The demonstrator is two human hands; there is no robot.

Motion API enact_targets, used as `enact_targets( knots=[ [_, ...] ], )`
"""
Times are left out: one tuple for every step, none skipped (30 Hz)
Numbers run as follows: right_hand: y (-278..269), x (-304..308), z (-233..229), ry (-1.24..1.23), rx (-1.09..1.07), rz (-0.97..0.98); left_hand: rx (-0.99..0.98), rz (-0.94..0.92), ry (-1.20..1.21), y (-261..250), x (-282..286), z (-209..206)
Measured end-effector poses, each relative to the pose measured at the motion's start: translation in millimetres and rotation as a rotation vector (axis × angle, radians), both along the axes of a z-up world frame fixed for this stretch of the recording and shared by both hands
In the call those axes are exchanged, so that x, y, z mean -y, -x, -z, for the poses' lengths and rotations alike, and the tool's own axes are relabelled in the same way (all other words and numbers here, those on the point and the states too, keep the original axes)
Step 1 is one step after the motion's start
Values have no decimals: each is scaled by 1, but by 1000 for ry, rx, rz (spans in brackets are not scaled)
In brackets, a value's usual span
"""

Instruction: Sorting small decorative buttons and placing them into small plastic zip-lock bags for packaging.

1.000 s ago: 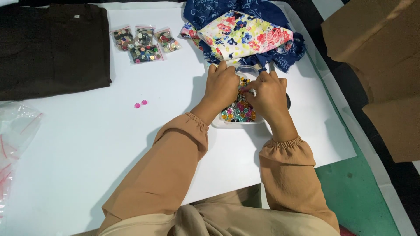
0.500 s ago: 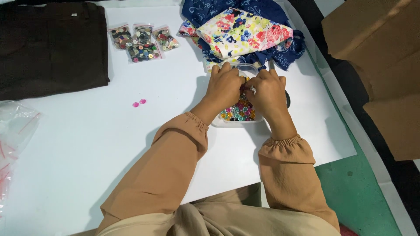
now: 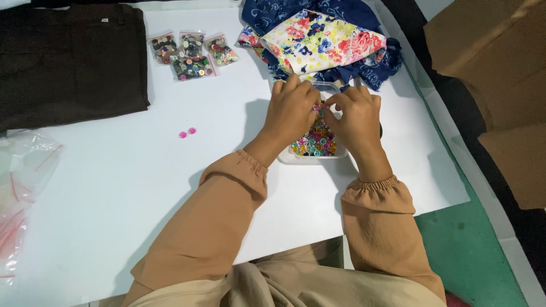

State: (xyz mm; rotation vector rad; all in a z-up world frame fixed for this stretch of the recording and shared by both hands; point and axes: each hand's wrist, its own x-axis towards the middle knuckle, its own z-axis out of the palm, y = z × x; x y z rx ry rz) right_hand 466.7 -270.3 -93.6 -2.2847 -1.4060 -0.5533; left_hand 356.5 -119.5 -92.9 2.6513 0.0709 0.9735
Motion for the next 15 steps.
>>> enact_targets(
  knots=[
    [2,1,0,-1,-3,1,-3,1,-1,6,-2,3],
    [4,0,-1,-67,17,-40,104,0,-35,11,-5,5],
    [6,-1,-3,-133,37,-82,210,-1,-70,16,-8,6],
    [9,-2,-5,-135,36,-84,210,-4,-72,28,-13,5],
    [13,-3,-6,-183,57,-113,245,-23,-99,39,-17,4],
    [16,-6,-9,-233,79,-146,280,-46,-126,51,-22,2],
    [21,-9,-9,-236,78,-153,280,-52,-130,66,-26,4],
    [26,-12,-9,-292,148,-202,256,-60,-120,82,-30,6],
    [32,-16,-10,-348,216,-251,233,-69,-109,98,-34,8],
    [43,-21,-12,-350,215,-258,232,-76,-111,114,-40,12],
    [54,-26,-14,-406,279,-304,197,-110,-116,130,-45,15],
    [64,-31,-17,-464,345,-347,164,-142,-122,144,-51,17],
    [79,-37,-18,-467,346,-353,165,-147,-125,159,-57,18],
    [94,-43,-19,-522,408,-447,106,-204,-49,175,-63,19],
    [109,-49,-19,-578,469,-541,46,-261,26,192,-69,20]
  ],
)
